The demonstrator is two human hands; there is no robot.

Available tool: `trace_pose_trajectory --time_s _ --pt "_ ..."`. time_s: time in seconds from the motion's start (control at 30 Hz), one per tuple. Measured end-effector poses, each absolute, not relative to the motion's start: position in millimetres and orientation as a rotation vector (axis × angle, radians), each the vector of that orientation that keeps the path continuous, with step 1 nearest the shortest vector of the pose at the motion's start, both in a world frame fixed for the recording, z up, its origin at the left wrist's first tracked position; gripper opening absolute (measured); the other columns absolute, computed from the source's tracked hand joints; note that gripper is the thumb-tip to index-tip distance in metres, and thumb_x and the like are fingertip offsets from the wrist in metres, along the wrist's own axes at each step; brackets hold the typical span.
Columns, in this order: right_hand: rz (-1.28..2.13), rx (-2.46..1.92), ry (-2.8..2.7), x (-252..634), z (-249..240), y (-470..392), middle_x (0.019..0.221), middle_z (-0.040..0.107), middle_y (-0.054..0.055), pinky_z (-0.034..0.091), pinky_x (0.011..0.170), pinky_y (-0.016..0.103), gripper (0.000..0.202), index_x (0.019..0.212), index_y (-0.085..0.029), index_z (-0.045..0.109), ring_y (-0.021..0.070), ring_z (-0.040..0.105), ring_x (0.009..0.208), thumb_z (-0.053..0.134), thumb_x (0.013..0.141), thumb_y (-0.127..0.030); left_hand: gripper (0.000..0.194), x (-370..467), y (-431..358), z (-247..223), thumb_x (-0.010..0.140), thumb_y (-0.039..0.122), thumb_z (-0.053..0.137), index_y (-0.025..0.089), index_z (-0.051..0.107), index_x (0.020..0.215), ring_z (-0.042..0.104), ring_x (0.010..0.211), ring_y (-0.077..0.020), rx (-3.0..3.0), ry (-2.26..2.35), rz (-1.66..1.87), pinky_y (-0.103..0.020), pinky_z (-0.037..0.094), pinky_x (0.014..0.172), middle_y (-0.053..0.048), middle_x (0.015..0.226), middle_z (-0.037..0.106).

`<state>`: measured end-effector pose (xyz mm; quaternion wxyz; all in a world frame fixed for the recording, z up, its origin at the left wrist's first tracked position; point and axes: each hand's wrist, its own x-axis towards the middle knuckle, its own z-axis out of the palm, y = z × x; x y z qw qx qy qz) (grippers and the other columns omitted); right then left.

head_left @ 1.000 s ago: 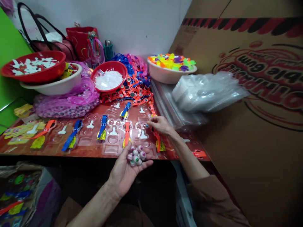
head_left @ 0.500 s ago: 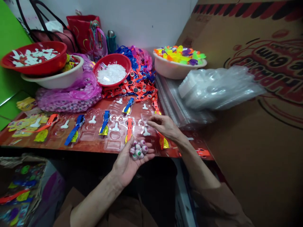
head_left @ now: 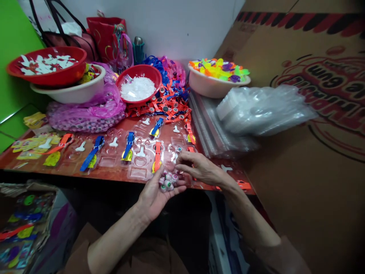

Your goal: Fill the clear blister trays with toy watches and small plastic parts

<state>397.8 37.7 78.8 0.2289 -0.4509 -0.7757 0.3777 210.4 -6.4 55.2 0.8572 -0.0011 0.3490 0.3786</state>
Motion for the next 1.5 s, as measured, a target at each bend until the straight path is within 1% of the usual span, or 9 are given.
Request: trace_pose_trajectory --time_s 0.23,0.47,0.63,0.8,0.93,1.2,1.27,1.37,1.5 --pt "1.193 -1.473 -1.738 414.9 56.7 75.9 0.067 0.053 -0.002 0.036 0.055 0.025 0.035 0.074 -0.019 0.057 0.0117 0.046 0.059 0.063 0.085 -0.052 0.033 210.1 -7.1 53.4 0.104 0.029 0.043 0.008 0.068 0.102 0.075 0.076 -0.025 -0.006 0.743 0.787 -0.042 0.061 0.08 -0.019 0.093 0.075" --pt "1.168 -1.54 -1.869 424.7 42.5 126.5 0.059 0.052 -0.003 0.032 0.051 0.026 0.039 0.067 -0.02 0.058 0.0107 0.042 0.053 0.065 0.079 -0.056 0.035 208.3 -10.2 55.6 0.104 0.031 0.044 0.009 0.07 0.096 0.075 0.076 -0.0253 -0.045 0.713 0.739 -0.041 0.062 0.076 -0.018 0.089 0.075" --pt "1.148 -1.46 -2.076 418.9 49.5 138.6 0.061 0.049 -0.003 0.032 0.053 0.026 0.034 0.067 -0.019 0.055 0.0101 0.041 0.055 0.06 0.084 -0.048 0.036 208.8 -9.8 57.6 0.104 0.032 0.042 0.008 0.068 0.096 0.075 0.076 -0.0254 -0.05 0.735 0.709 -0.041 0.062 0.077 -0.019 0.092 0.074" --pt "1.093 -1.509 -2.302 408.5 44.3 146.9 0.066 0.06 0.0 0.036 0.058 0.026 0.023 0.073 -0.016 0.062 0.0122 0.049 0.059 0.058 0.087 -0.035 0.031 207.6 -10.6 60.8 0.103 0.033 0.048 0.007 0.064 0.098 0.075 0.078 -0.0265 -0.053 0.724 0.724 -0.042 0.062 0.078 -0.019 0.092 0.075" --pt "0.857 -1.568 -2.329 400.8 40.4 142.8 0.072 0.063 0.001 0.037 0.061 0.026 0.013 0.078 -0.016 0.064 0.0138 0.053 0.064 0.065 0.085 -0.027 0.035 205.6 -5.1 65.3 0.105 0.032 0.042 0.006 0.065 0.103 0.075 0.078 -0.0249 -0.046 0.679 0.753 -0.041 0.062 0.079 -0.018 0.092 0.075" --pt "0.742 -1.177 -2.09 401.4 95.0 51.6 0.086 0.068 0.003 0.05 0.073 0.028 0.011 0.091 -0.017 0.069 0.0151 0.062 0.079 0.066 0.094 -0.027 0.035 206.5 3.8 69.5 0.105 0.032 0.042 0.005 0.064 0.108 0.075 0.088 -0.0272 -0.03 0.696 0.802 -0.043 0.06 0.087 -0.019 0.095 0.075" --pt "0.725 -1.104 -2.105 398.8 103.7 21.5 0.087 0.069 0.003 0.052 0.073 0.028 0.008 0.094 -0.018 0.07 0.0146 0.063 0.079 0.066 0.095 -0.025 0.036 210.4 0.7 70.0 0.106 0.032 0.041 0.005 0.066 0.103 0.075 0.084 -0.0246 -0.044 0.681 0.822 -0.041 0.061 0.085 -0.016 0.092 0.074" --pt "0.684 -1.056 -2.122 392.3 103.7 -11.5 0.093 0.067 0.004 0.055 0.071 0.026 0.011 0.105 -0.02 0.071 0.0143 0.064 0.081 0.066 0.095 -0.024 0.039 218.7 -6.5 70.2 0.107 0.031 0.039 0.007 0.067 0.094 0.072 0.072 -0.0185 -0.067 0.664 0.822 -0.032 0.061 0.07 -0.011 0.085 0.074" --pt "0.567 -1.095 -2.287 386.3 89.1 -34.9 0.109 0.066 0.009 0.058 0.083 0.034 0.021 0.115 -0.02 0.068 0.0207 0.065 0.099 0.065 0.095 -0.026 0.035 229.7 -18.0 67.4 0.106 0.027 0.042 0.009 0.069 0.092 0.065 0.058 -0.0123 -0.113 0.636 0.79 -0.021 0.051 0.05 -0.005 0.075 0.07"
